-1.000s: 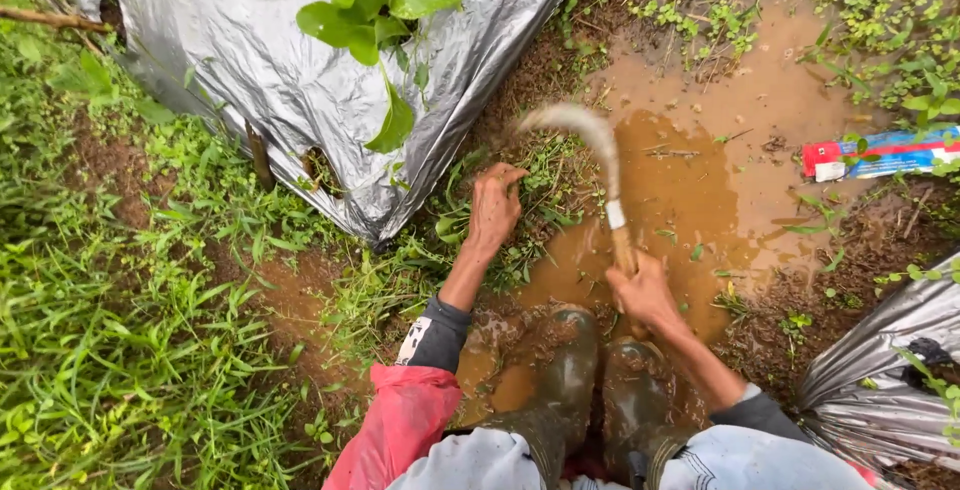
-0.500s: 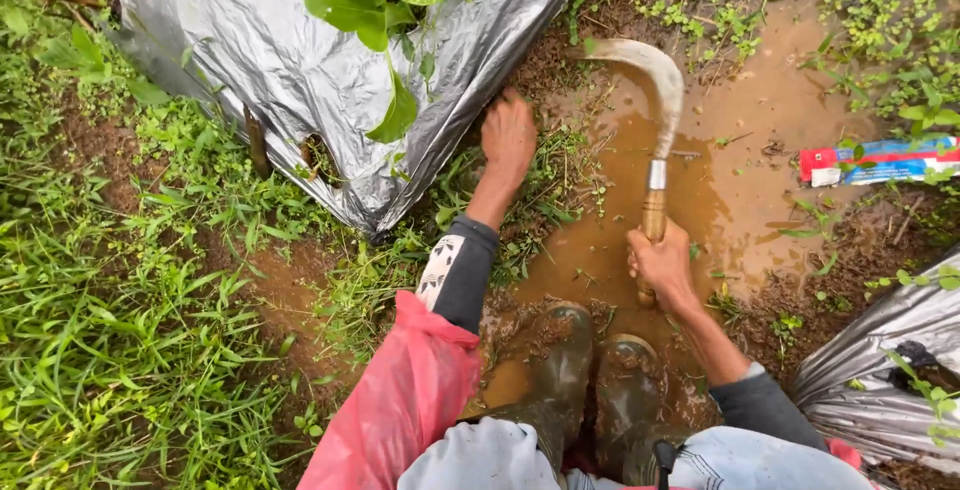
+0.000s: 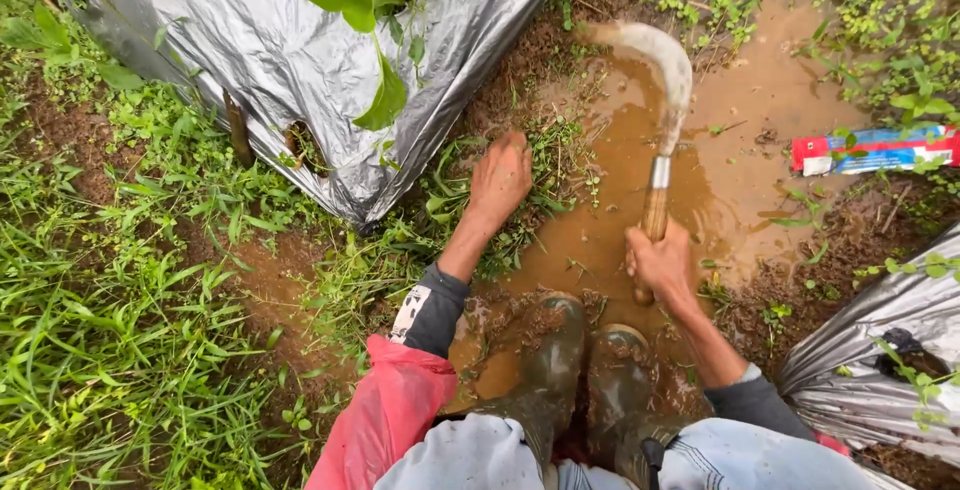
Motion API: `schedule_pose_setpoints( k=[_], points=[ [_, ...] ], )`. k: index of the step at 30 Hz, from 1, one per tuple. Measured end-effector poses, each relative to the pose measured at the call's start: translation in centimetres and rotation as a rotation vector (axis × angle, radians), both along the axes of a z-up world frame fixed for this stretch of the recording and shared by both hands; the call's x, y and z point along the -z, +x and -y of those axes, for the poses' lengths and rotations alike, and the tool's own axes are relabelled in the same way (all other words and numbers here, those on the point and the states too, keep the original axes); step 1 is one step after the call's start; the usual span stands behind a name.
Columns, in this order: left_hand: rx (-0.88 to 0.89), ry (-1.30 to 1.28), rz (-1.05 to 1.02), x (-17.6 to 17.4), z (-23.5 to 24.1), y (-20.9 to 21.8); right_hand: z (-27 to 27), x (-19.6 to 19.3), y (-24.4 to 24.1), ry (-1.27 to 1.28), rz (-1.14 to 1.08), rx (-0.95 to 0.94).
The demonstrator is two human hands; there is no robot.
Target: Using a hand sickle to cut weeds and grass between rows of crops in a muddy field.
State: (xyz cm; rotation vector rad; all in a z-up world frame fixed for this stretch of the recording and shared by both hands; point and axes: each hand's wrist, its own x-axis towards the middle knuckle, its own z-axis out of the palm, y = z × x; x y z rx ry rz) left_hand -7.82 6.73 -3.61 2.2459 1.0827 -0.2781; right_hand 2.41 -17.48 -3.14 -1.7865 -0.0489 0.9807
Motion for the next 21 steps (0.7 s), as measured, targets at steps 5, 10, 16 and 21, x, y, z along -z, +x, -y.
schedule_pose_setpoints(
  k=[5, 10, 16, 21],
  points=[
    [-0.064, 0.336, 0.085, 2.5, -4.8, 3.9, -1.6, 3.8, 0.6, 0.029, 0.047, -0.066],
    [0.053, 0.787, 0.133, 13.9, -7.9, 4.7, -0.6, 6.9, -0.1, 0.000, 0.088, -0.111],
    [0.000, 0.247, 0.133, 9.3, -8.7, 4.4, -1.4, 9.7, 0.7, -0.027, 0.219, -0.125],
    [0.057, 0.244, 0.263, 7.2, -6.7, 2.4, 1.5, 5.7, -1.7, -0.131, 0.081, -0.280]
  ],
)
